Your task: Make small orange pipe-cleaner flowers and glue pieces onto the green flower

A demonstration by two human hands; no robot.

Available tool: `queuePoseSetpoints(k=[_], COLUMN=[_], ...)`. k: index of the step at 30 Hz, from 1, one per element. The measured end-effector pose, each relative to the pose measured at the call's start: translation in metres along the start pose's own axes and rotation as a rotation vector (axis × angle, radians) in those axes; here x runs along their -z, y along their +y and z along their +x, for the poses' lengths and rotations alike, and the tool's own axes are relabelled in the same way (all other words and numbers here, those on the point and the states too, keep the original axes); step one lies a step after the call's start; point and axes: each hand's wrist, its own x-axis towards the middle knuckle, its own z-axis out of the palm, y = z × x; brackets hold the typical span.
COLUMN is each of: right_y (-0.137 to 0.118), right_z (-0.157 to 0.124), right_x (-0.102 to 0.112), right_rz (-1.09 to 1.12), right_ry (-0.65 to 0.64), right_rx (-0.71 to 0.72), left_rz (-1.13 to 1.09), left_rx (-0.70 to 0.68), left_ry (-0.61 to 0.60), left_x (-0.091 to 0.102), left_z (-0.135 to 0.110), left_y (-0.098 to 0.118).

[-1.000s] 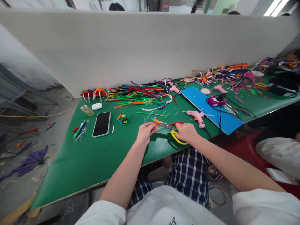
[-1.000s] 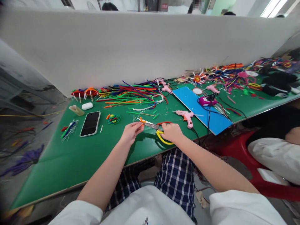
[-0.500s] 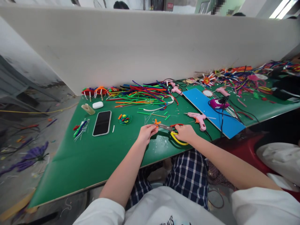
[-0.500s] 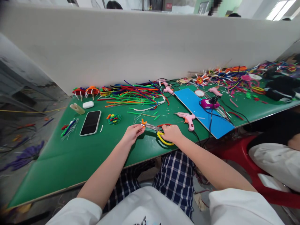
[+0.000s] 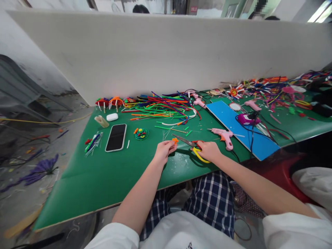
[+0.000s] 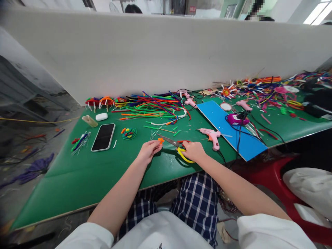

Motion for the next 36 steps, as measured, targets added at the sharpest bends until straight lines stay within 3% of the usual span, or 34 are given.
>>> queuePoseSetpoints(k=[6, 9, 12, 15, 17, 19, 23, 27, 31, 33, 36], right_y=[0.005, 0.015, 0.024, 0.015, -0.006, -0.033, -0.073, -0.083, -0.085, -0.086, -0.088], right_z=[0.003, -0.005, -0.012, -0.012, -0.008, 0.0, 0.012, 0.016, 0.016, 0.015, 0.011], right_x=[-0.003, -0.01, -0.007, 0.016, 0.037, 0.054, 0.06, 0.039, 0.01, -0.002, -0.014], right_rz=[0.067, 0.097, 0.119, 0.229, 0.511, 0.761, 0.907, 0.816, 0.477, 0.29, 0.206], right_ry=[0.027, 0.008, 0.067, 0.192, 0.276, 0.25, 0.286, 0.339, 0.443, 0.444, 0.422], right_rx=[-0.286, -0.314, -0.192, -0.053, -0.008, 0.12, 0.245, 0.312, 0.439, 0.506, 0.551], left_rz=[0.042, 0.074, 0.177, 0.334, 0.445, 0.554, 0.717, 0.871, 1.037, 1.137, 1.26], left_rx=[-0.155, -0.248, -0.387, -0.479, -0.51, -0.56, -0.686, -0.722, -0.757, -0.826, -0.923], left_ry=[-0.025, -0.05, -0.068, -0.09, -0.101, -0.102, -0.119, -0.119, -0.14, -0.121, -0.13], left_x=[0.01, 0.017, 0.023, 0.027, 0.028, 0.027, 0.029, 0.042, 0.059, 0.065, 0.068], left_z=[-0.014, -0.025, -0.033, -0.039, -0.043, -0.047, -0.05, -0.046, -0.044, -0.046, -0.051], left_y=[0.014, 0.025, 0.033, 0.036, 0.036, 0.035, 0.027, 0.016, 0.008, 0.005, -0.001])
